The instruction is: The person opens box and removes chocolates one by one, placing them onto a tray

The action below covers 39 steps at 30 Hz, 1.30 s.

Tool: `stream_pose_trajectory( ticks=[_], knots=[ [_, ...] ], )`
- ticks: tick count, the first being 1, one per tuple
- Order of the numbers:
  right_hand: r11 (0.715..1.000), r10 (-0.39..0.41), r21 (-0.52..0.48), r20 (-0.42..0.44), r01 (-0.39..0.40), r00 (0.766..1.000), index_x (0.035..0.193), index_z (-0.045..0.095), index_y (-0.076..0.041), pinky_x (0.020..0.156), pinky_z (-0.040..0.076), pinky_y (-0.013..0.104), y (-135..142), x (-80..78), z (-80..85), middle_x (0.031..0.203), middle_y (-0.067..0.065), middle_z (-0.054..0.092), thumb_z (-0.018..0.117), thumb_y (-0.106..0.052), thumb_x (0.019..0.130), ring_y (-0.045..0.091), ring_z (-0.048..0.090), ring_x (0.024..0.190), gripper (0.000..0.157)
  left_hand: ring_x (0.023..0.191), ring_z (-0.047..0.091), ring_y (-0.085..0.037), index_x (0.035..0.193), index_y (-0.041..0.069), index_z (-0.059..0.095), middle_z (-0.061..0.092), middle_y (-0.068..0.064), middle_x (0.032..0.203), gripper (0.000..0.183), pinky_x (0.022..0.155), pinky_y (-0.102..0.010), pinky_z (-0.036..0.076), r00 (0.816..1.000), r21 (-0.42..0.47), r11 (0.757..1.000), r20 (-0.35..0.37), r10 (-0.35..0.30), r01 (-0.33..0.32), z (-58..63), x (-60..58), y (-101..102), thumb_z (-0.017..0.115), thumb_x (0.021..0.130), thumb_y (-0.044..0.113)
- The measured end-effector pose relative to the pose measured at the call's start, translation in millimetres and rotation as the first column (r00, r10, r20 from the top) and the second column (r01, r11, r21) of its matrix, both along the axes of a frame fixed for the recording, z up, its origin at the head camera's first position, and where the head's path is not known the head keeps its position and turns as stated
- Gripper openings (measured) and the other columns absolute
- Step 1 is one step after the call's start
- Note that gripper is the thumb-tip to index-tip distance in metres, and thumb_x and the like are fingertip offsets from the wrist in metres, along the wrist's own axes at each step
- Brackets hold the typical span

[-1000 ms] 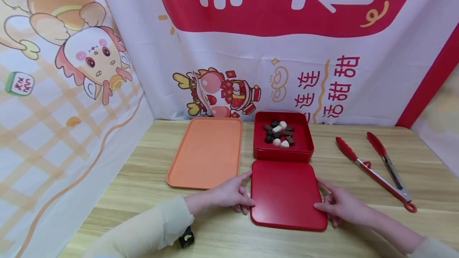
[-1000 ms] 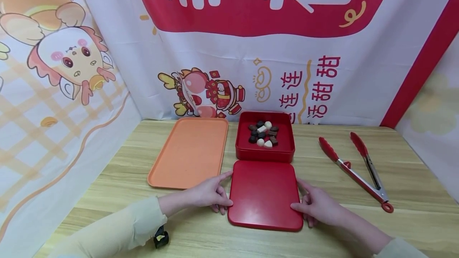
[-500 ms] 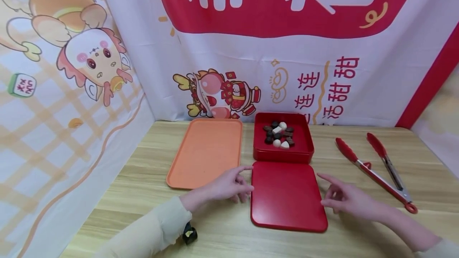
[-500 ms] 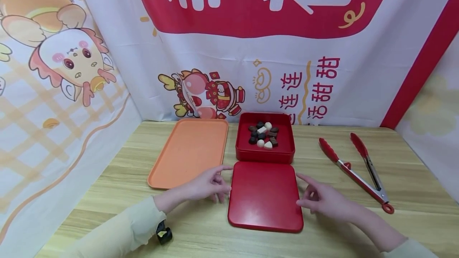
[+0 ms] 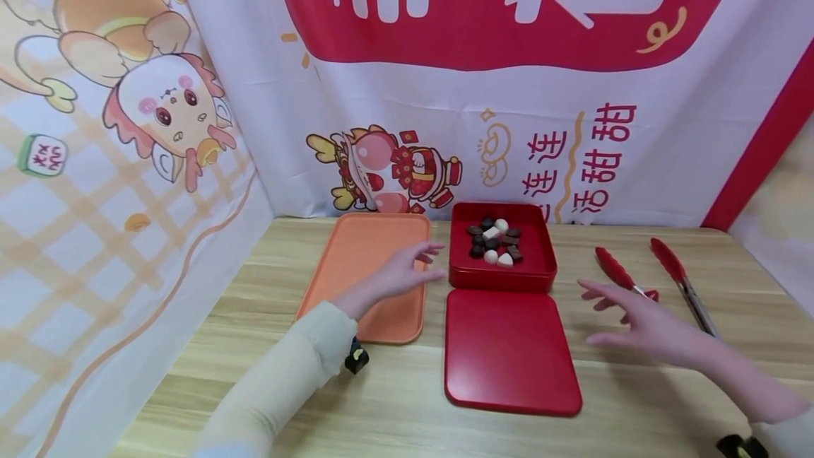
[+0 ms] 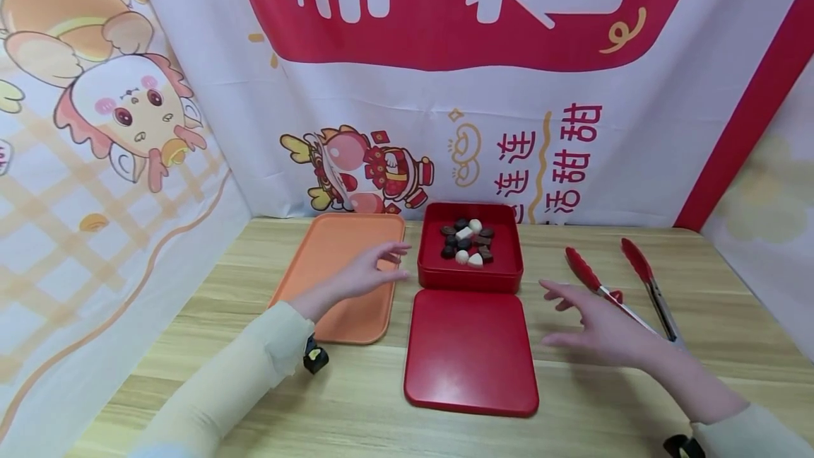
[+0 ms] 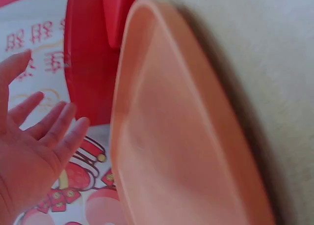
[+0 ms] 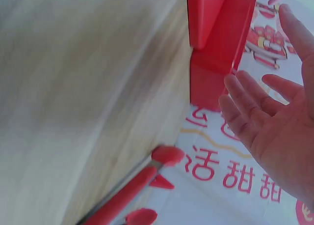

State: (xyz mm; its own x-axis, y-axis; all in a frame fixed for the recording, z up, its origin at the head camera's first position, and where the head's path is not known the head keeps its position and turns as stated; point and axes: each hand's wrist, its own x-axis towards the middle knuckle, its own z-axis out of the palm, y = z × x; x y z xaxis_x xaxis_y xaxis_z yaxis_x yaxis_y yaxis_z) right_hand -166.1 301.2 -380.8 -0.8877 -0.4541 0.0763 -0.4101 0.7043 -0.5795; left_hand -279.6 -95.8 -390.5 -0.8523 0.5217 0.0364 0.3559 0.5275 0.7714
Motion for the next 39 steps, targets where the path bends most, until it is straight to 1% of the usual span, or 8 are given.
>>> stream_pose_trajectory(
  ticks=[6,11,15,20,25,29,35,39],
  knots=[
    [0.999,-0.043,0.010,-0.090,0.044,0.995,0.146,0.039,-0.003,0.079,0.050,0.060,13.2,-7.2,3.4,0.132,0.022,0.051,0.084,-0.035,0.075,0.041,0.053,0.112,0.090,0.129,0.044,-0.029,0.144,0.020,0.048,0.047,-0.007,0.144,0.061,0.103,-0.050,0.041,0.998,0.018,0.998,0.021,0.059,-0.059,-3.8,-20.6,6.6,0.069,0.090,0.039],
    [0.995,-0.086,0.024,-0.183,0.092,0.979,0.146,0.038,0.000,0.089,0.043,0.062,25.4,-12.0,0.6,0.134,0.027,0.048,0.087,-0.034,0.069,0.045,0.048,0.118,0.098,0.134,0.039,-0.034,0.146,0.020,0.045,0.041,-0.007,0.149,0.063,0.106,-0.050,0.037,0.998,0.033,0.997,0.027,0.064,-0.065,-7.7,-32.2,10.9,0.069,0.090,0.038],
    [0.992,-0.121,-0.003,-0.198,0.123,0.973,0.148,0.033,0.000,0.085,0.040,0.071,36.2,-16.6,-3.8,0.137,0.031,0.043,0.089,-0.030,0.068,0.049,0.043,0.119,0.101,0.133,0.041,-0.034,0.146,0.020,0.046,0.042,-0.008,0.148,0.063,0.106,-0.047,0.039,0.997,0.049,0.997,0.039,0.060,-0.062,-11.4,-37.7,11.9,0.071,0.089,0.033],
    [0.988,-0.153,-0.013,-0.237,0.154,0.959,0.148,0.032,0.002,0.082,0.040,0.072,50.1,-21.6,-5.4,0.134,0.032,0.044,0.090,-0.024,0.067,0.048,0.046,0.114,0.103,0.130,0.046,-0.031,0.146,0.021,0.046,0.044,-0.009,0.148,0.065,0.103,-0.044,0.042,0.998,0.051,0.998,0.057,0.025,-0.028,-18.9,-44.4,12.6,0.074,0.087,0.030],
    [0.981,-0.187,0.020,-0.200,0.194,0.962,0.152,0.025,-0.002,0.082,0.036,0.076,61.3,-24.4,-2.5,0.134,0.035,0.041,0.089,-0.026,0.068,0.052,0.042,0.115,0.108,0.129,0.048,-0.031,0.146,0.014,0.046,0.044,-0.011,0.147,0.065,0.103,-0.041,0.043,0.997,0.078,0.997,0.079,-0.003,-0.003,-24.3,-47.8,15.3,0.073,0.089,0.028],
    [0.974,-0.216,0.043,-0.136,0.224,0.967,0.155,0.016,-0.005,0.085,0.032,0.077,68.3,-26.4,-3.9,0.139,0.038,0.033,0.087,-0.031,0.071,0.057,0.036,0.120,0.113,0.130,0.046,-0.032,0.146,0.005,0.042,0.042,-0.016,0.148,0.063,0.104,-0.040,0.042,0.991,0.140,0.990,0.126,-0.036,0.018,-26.1,-48.0,18.1,0.070,0.091,0.021],
    [0.968,-0.251,-0.011,-0.132,0.252,0.959,0.155,0.011,-0.003,0.090,0.027,0.077,83.4,-30.1,-15.4,0.145,0.040,0.025,0.088,-0.027,0.071,0.060,0.027,0.125,0.117,0.132,0.045,-0.030,0.146,0.003,0.042,0.043,-0.019,0.147,0.058,0.102,-0.040,0.043,0.972,0.217,0.976,0.227,-0.058,0.008,-26.9,-48.4,22.5,0.066,0.094,0.013],
    [0.960,-0.279,-0.021,-0.131,0.278,0.951,0.154,0.010,0.000,0.090,0.026,0.078,97.3,-31.4,-24.8,0.144,0.042,0.024,0.087,-0.027,0.072,0.061,0.027,0.124,0.116,0.135,0.042,-0.028,0.145,0.004,0.042,0.042,-0.019,0.147,0.059,0.098,-0.039,0.047,0.970,0.210,0.978,0.236,-0.057,0.006,-27.8,-49.6,23.6,0.067,0.093,0.015]
  ],
)
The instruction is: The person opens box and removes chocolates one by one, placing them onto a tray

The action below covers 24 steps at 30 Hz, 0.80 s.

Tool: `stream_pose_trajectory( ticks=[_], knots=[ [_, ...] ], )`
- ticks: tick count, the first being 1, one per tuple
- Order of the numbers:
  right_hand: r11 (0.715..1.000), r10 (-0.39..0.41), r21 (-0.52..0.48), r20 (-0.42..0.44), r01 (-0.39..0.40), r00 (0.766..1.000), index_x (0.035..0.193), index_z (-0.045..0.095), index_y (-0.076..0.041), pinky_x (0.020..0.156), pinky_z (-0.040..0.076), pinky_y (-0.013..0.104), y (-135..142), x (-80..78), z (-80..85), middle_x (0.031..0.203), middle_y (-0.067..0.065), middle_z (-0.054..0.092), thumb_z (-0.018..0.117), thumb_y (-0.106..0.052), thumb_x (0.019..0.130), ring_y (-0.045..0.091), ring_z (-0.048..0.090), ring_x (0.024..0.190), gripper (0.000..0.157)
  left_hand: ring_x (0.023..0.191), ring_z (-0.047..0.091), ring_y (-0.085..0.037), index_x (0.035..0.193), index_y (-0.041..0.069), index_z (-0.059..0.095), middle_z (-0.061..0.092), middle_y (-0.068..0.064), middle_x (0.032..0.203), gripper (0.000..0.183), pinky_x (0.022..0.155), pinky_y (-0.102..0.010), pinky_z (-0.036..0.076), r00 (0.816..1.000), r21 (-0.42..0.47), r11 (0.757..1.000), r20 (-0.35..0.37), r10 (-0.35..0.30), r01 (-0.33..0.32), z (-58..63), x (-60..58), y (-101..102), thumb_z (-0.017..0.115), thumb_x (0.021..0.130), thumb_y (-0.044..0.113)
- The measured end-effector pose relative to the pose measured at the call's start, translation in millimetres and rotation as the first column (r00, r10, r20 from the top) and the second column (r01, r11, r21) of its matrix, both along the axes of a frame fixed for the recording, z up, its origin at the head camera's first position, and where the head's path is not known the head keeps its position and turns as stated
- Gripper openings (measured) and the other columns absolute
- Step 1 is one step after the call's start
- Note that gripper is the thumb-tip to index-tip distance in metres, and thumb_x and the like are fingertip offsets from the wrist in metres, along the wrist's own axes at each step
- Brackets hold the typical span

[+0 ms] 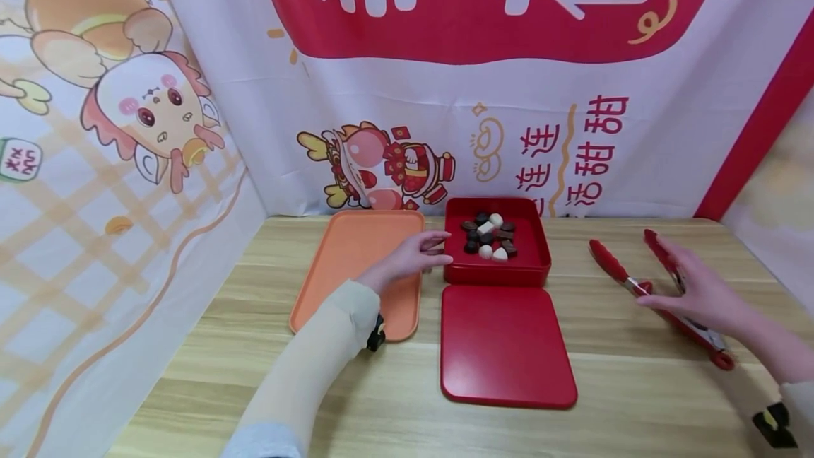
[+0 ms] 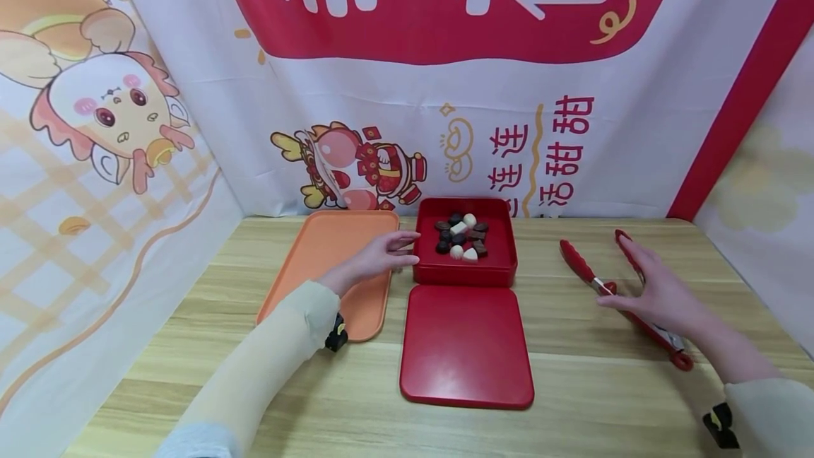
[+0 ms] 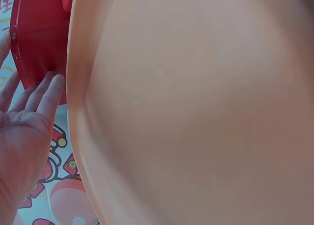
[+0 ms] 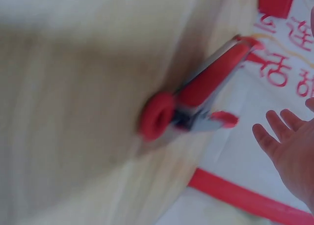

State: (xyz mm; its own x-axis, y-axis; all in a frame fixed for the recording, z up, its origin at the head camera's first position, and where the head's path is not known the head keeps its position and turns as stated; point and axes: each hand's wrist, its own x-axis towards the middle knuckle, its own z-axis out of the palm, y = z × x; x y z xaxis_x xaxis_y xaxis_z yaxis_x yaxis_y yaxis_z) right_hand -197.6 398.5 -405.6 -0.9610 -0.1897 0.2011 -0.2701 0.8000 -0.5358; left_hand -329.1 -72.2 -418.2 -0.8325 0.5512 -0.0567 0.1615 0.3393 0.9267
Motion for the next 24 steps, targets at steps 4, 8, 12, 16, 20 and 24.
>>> stream_pose_trajectory(
  ticks=[4,8,12,16,20,24],
  knots=[
    [0.999,-0.041,0.008,0.042,0.041,0.998,0.153,0.009,0.004,0.086,0.029,0.078,15.1,-0.1,-10.0,0.141,0.043,0.024,0.085,-0.029,0.075,0.062,0.028,0.121,0.114,0.135,0.041,-0.026,0.145,0.005,0.043,0.043,-0.017,0.147,0.059,0.099,-0.038,0.047,1.000,-0.008,1.000,-0.005,0.004,-0.004,-1.0,-0.4,-0.7,0.068,0.092,0.017],
    [0.997,-0.067,0.049,0.099,0.062,0.993,0.150,0.005,0.009,0.084,0.033,0.077,26.3,1.1,-17.5,0.141,0.045,0.022,0.082,-0.034,0.078,0.062,0.032,0.115,0.114,0.135,0.041,-0.027,0.145,0.004,0.043,0.044,-0.017,0.147,0.058,0.105,-0.039,0.041,1.000,0.007,1.000,0.007,0.011,-0.012,-1.1,-0.2,-0.7,0.067,0.093,0.015],
    [0.993,-0.087,0.093,0.156,0.073,0.984,0.149,-0.001,0.012,0.086,0.033,0.076,33.3,2.4,-24.6,0.139,0.048,0.020,0.078,-0.041,0.081,0.064,0.033,0.115,0.117,0.135,0.041,-0.028,0.145,0.003,0.042,0.043,-0.018,0.147,0.057,0.106,-0.040,0.040,1.000,0.016,1.000,0.010,0.007,-0.007,-0.6,-0.5,0.0,0.065,0.094,0.011],
    [0.989,-0.119,0.110,0.193,0.099,0.974,0.148,-0.004,0.012,0.089,0.031,0.076,34.1,3.6,-31.5,0.137,0.050,0.021,0.077,-0.049,0.079,0.066,0.030,0.118,0.122,0.135,0.042,-0.029,0.145,0.003,0.042,0.043,-0.018,0.147,0.057,0.105,-0.039,0.040,1.000,0.023,1.000,0.011,0.002,-0.002,-0.4,-1.1,0.5,0.065,0.094,0.011],
    [0.985,-0.149,0.111,0.181,0.130,0.972,0.146,0.000,0.017,0.088,0.032,0.075,31.4,4.8,-36.6,0.134,0.050,0.026,0.078,-0.051,0.077,0.065,0.031,0.117,0.124,0.135,0.041,-0.029,0.145,0.002,0.042,0.043,-0.018,0.147,0.056,0.106,-0.040,0.040,1.000,0.023,1.000,0.007,0.006,-0.006,-0.5,-1.6,0.8,0.065,0.094,0.011],
    [0.979,-0.170,0.132,0.109,0.155,0.979,0.128,0.036,0.017,0.067,0.051,0.053,29.1,7.0,-41.1,0.096,0.031,0.053,0.081,-0.047,0.075,0.045,0.051,0.083,0.094,0.135,0.041,-0.028,0.144,0.002,0.043,0.043,-0.018,0.147,0.057,0.106,-0.039,0.039,1.000,0.011,1.000,0.003,0.010,-0.010,-0.3,-1.0,1.4,0.066,0.094,0.012]
  ],
)
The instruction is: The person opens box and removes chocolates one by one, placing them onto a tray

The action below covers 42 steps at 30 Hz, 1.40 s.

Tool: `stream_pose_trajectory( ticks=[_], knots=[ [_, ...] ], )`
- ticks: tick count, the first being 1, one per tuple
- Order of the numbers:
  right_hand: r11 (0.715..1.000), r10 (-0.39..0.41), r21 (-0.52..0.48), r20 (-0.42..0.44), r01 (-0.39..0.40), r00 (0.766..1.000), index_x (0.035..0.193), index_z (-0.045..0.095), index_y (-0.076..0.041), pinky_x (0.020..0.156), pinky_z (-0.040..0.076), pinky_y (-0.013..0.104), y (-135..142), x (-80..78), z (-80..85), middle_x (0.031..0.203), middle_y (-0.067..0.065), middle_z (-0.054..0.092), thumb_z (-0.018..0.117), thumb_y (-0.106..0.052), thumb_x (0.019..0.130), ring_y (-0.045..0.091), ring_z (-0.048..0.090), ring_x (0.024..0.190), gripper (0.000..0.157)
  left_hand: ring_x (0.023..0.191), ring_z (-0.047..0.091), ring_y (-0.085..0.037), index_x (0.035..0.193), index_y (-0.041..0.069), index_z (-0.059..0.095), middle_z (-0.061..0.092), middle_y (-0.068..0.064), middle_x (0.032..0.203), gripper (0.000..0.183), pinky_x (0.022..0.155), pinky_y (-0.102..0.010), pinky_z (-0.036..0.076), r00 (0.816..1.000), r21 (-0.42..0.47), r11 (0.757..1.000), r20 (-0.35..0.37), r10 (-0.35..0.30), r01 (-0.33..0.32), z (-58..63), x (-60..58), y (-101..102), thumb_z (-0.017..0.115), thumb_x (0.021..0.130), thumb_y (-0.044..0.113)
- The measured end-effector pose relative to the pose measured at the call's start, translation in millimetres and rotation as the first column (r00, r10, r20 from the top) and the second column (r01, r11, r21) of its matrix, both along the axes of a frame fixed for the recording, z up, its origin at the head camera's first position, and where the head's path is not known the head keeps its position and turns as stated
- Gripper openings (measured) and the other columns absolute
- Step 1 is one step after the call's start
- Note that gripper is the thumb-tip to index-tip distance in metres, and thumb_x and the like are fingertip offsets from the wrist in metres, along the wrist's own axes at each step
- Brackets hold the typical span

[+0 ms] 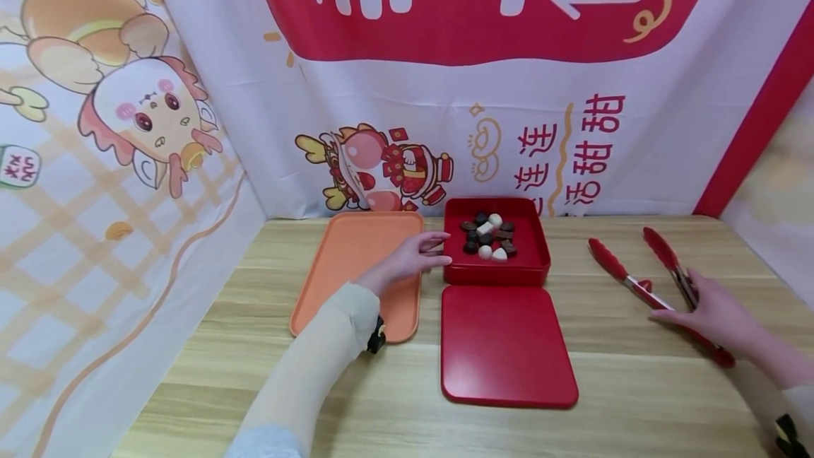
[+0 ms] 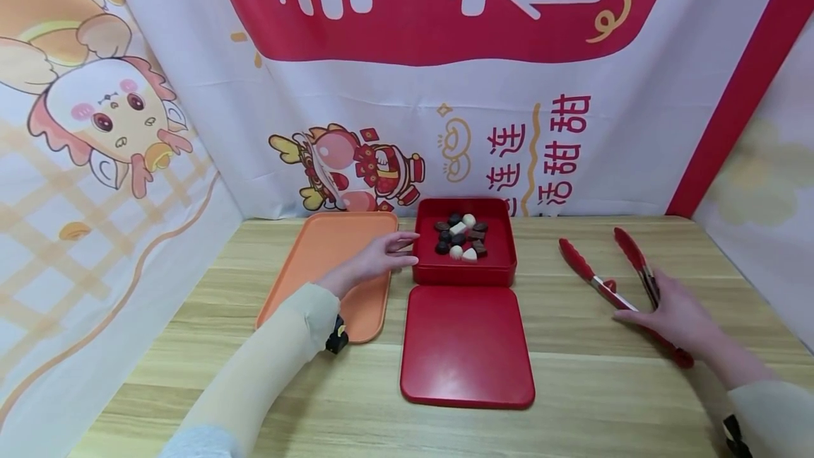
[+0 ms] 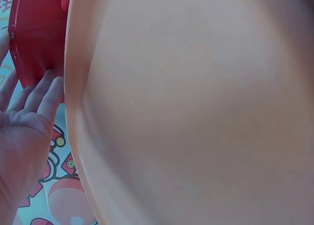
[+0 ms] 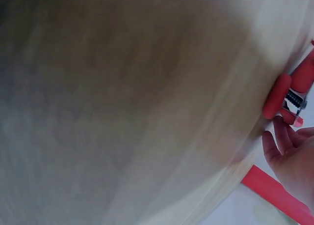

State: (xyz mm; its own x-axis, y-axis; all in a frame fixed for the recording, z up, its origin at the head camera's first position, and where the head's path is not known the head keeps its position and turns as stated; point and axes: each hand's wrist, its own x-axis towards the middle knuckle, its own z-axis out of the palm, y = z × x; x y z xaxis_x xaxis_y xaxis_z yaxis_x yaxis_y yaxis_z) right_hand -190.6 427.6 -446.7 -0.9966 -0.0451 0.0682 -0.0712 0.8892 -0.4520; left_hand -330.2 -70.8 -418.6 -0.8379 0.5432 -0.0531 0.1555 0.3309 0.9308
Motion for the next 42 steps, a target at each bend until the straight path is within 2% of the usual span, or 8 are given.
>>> stream_pose_trajectory(
  ticks=[2,4,11,18,25,30,37,42],
  knots=[
    [1.000,-0.004,0.015,-0.026,0.004,1.000,0.108,0.044,0.011,0.055,0.043,0.039,-0.3,0.4,-1.3,0.077,0.017,0.047,0.082,-0.046,0.074,0.032,0.047,0.069,0.077,0.135,0.041,-0.028,0.144,0.003,0.043,0.043,-0.018,0.147,0.057,0.106,-0.039,0.039,1.000,-0.006,1.000,-0.001,0.003,-0.003,0.2,0.9,-0.1,0.066,0.093,0.012],
    [0.999,-0.017,0.032,-0.017,0.018,1.000,0.102,0.044,0.009,0.053,0.036,0.034,0.1,-0.1,-1.8,0.073,0.010,0.043,0.082,-0.047,0.074,0.027,0.044,0.067,0.073,0.136,0.040,-0.028,0.145,0.003,0.043,0.043,-0.017,0.147,0.058,0.106,-0.039,0.039,1.000,-0.010,1.000,-0.001,0.009,-0.009,0.7,1.9,-0.3,0.067,0.093,0.013],
    [0.999,-0.029,0.038,0.011,0.028,1.000,0.128,0.036,0.023,0.066,0.047,0.051,3.3,-3.5,-2.0,0.094,0.033,0.050,0.078,-0.050,0.078,0.039,0.047,0.080,0.097,0.136,0.040,-0.028,0.145,0.003,0.043,0.042,-0.018,0.148,0.057,0.106,-0.040,0.039,1.000,0.006,1.000,0.013,0.015,-0.015,-0.5,1.6,-1.8,0.066,0.093,0.012],
    [0.999,0.001,-0.035,-0.082,-0.004,0.997,0.125,0.041,0.016,0.054,0.036,0.031,4.7,-5.5,-2.3,0.077,0.012,0.046,0.079,-0.035,0.082,0.024,0.044,0.067,0.076,0.136,0.039,-0.028,0.144,0.003,0.043,0.042,-0.018,0.148,0.055,0.106,-0.040,0.039,1.000,0.003,1.000,0.009,0.014,-0.014,-0.3,-1.2,-2.2,0.065,0.094,0.012],
    [0.990,0.078,-0.103,-0.179,-0.098,0.981,0.110,0.050,0.003,0.047,0.032,0.027,-1.4,-5.0,4.6,0.071,0.007,0.043,0.080,-0.020,0.082,0.014,0.040,0.058,0.047,0.137,0.039,-0.026,0.144,0.004,0.044,0.042,-0.017,0.148,0.058,0.106,-0.039,0.039,1.000,-0.026,1.000,0.005,0.015,-0.015,0.8,-0.2,-1.6,0.068,0.092,0.014],
    [0.983,0.121,-0.104,-0.257,-0.152,0.959,0.121,0.048,0.008,0.048,0.038,0.026,-6.8,-11.3,17.4,0.082,0.015,0.050,0.078,-0.010,0.083,0.008,0.045,0.062,0.051,0.137,0.038,-0.027,0.144,0.004,0.044,0.042,-0.018,0.148,0.058,0.107,-0.040,0.038,1.000,-0.006,1.000,0.014,0.021,-0.021,1.5,0.3,-1.3,0.068,0.092,0.012],
    [0.980,0.159,-0.066,-0.298,-0.186,0.941,0.126,0.049,0.008,0.057,0.042,0.024,-16.8,-17.9,43.6,0.096,0.023,0.058,0.076,-0.008,0.083,-0.005,0.047,0.076,0.053,0.138,0.037,-0.027,0.145,0.005,0.044,0.041,-0.017,0.149,0.058,0.107,-0.040,0.038,1.000,-0.030,0.999,0.013,0.020,-0.019,7.4,3.8,0.7,0.067,0.093,0.013],
    [0.985,0.162,-0.025,-0.231,-0.172,0.960,0.131,0.046,0.007,0.062,0.042,0.032,-35.2,-21.3,65.0,0.101,0.022,0.056,0.073,-0.018,0.088,0.021,0.052,0.082,0.057,0.138,0.036,-0.026,0.144,0.004,0.044,0.041,-0.017,0.149,0.057,0.108,-0.039,0.037,1.000,-0.029,0.999,0.015,0.023,-0.023,6.2,3.4,1.5,0.067,0.092,0.011]
  ],
)
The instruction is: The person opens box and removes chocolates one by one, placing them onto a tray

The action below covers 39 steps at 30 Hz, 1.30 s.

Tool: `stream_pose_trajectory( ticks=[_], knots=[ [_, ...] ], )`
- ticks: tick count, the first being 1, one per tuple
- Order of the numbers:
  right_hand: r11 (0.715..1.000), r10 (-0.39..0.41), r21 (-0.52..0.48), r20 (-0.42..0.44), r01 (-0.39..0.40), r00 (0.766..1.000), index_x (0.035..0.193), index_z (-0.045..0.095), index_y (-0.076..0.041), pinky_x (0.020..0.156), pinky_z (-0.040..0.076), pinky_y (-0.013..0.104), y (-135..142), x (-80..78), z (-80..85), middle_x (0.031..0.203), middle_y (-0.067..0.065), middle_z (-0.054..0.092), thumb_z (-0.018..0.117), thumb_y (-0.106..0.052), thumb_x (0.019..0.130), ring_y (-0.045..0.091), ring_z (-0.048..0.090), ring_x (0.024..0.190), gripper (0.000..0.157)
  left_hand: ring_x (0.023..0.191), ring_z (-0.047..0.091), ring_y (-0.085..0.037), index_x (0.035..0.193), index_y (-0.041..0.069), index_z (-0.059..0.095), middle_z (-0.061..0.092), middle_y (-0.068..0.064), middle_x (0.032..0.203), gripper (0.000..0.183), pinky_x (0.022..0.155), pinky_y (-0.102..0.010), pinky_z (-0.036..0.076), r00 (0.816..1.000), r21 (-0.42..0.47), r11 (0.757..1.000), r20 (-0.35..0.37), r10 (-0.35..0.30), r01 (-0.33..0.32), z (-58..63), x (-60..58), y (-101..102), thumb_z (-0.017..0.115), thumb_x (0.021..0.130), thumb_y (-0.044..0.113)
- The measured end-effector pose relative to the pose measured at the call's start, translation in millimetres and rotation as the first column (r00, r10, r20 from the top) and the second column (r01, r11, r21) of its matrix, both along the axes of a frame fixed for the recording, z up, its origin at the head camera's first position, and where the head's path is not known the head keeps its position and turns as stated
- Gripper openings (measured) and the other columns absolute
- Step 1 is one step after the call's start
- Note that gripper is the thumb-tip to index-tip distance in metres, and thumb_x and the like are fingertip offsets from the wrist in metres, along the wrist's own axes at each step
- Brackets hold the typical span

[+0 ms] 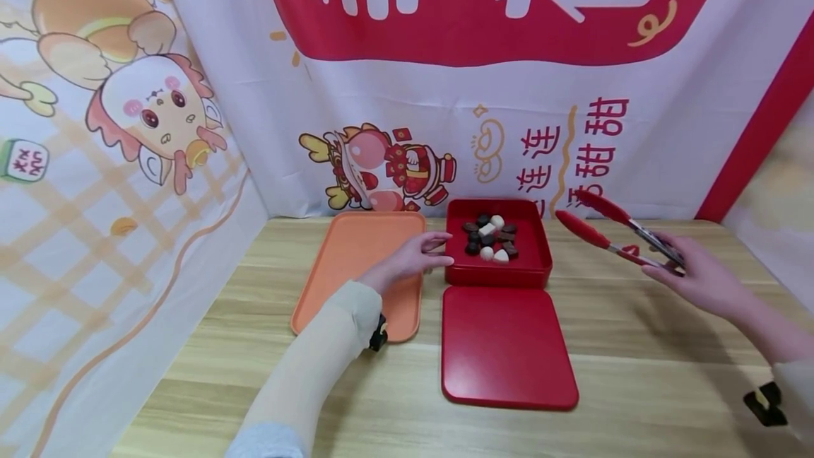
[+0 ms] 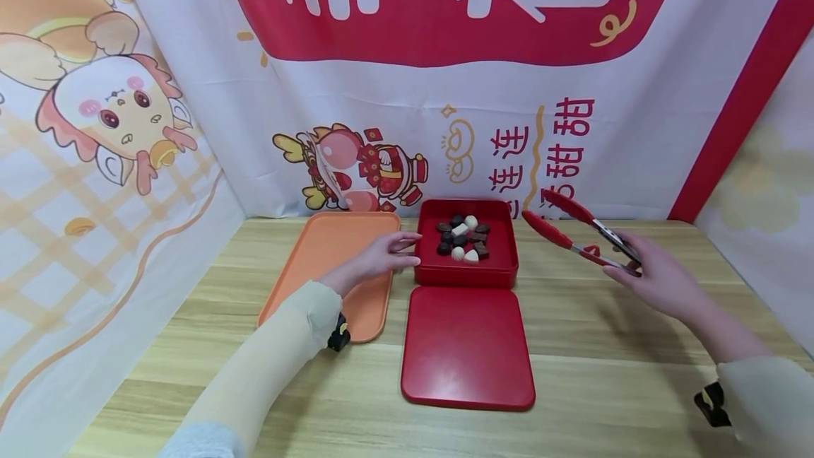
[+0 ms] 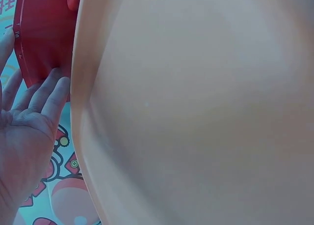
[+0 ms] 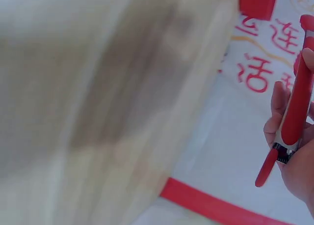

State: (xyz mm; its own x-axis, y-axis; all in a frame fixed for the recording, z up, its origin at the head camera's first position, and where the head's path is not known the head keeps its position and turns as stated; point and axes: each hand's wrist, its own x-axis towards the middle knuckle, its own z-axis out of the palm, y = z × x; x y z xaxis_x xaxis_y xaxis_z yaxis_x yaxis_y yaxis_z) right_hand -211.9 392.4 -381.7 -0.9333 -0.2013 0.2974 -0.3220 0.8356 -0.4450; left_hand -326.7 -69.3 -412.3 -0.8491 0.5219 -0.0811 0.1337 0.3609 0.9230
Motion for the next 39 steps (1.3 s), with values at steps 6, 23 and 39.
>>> stream_pose_trajectory(
  ticks=[6,23,39],
  knots=[
    [0.999,-0.002,0.036,0.042,0.001,0.999,0.135,0.048,-0.001,0.056,0.039,0.033,-20.1,-5.5,22.2,0.099,0.019,0.057,0.071,-0.026,0.089,0.029,0.049,0.078,0.057,0.138,0.038,-0.026,0.144,0.004,0.044,0.041,-0.017,0.149,0.056,0.107,-0.038,0.038,1.000,-0.008,1.000,-0.006,0.011,-0.011,-2.5,-1.2,-1.3,0.066,0.093,0.012],
    [0.988,-0.043,0.146,0.024,0.039,0.999,0.143,0.046,-0.002,0.051,0.037,0.032,-40.6,-12.4,37.8,0.081,0.007,0.051,0.075,-0.048,0.082,0.024,0.047,0.070,0.082,0.138,0.038,-0.025,0.143,0.003,0.045,0.042,-0.018,0.148,0.054,0.107,-0.037,0.038,1.000,0.004,1.000,-0.013,0.002,-0.002,-2.5,-1.4,1.3,0.065,0.093,0.009],
    [0.982,0.003,0.188,0.082,-0.018,0.997,0.141,0.051,-0.010,0.055,0.046,0.032,-63.0,-30.8,52.3,0.099,0.010,0.062,0.075,-0.059,0.075,0.025,0.054,0.080,0.086,0.137,0.038,-0.025,0.144,0.004,0.045,0.042,-0.018,0.148,0.057,0.107,-0.039,0.039,1.000,-0.005,1.000,0.006,0.012,-0.012,-0.9,0.2,0.3,0.067,0.092,0.012]
  ],
)
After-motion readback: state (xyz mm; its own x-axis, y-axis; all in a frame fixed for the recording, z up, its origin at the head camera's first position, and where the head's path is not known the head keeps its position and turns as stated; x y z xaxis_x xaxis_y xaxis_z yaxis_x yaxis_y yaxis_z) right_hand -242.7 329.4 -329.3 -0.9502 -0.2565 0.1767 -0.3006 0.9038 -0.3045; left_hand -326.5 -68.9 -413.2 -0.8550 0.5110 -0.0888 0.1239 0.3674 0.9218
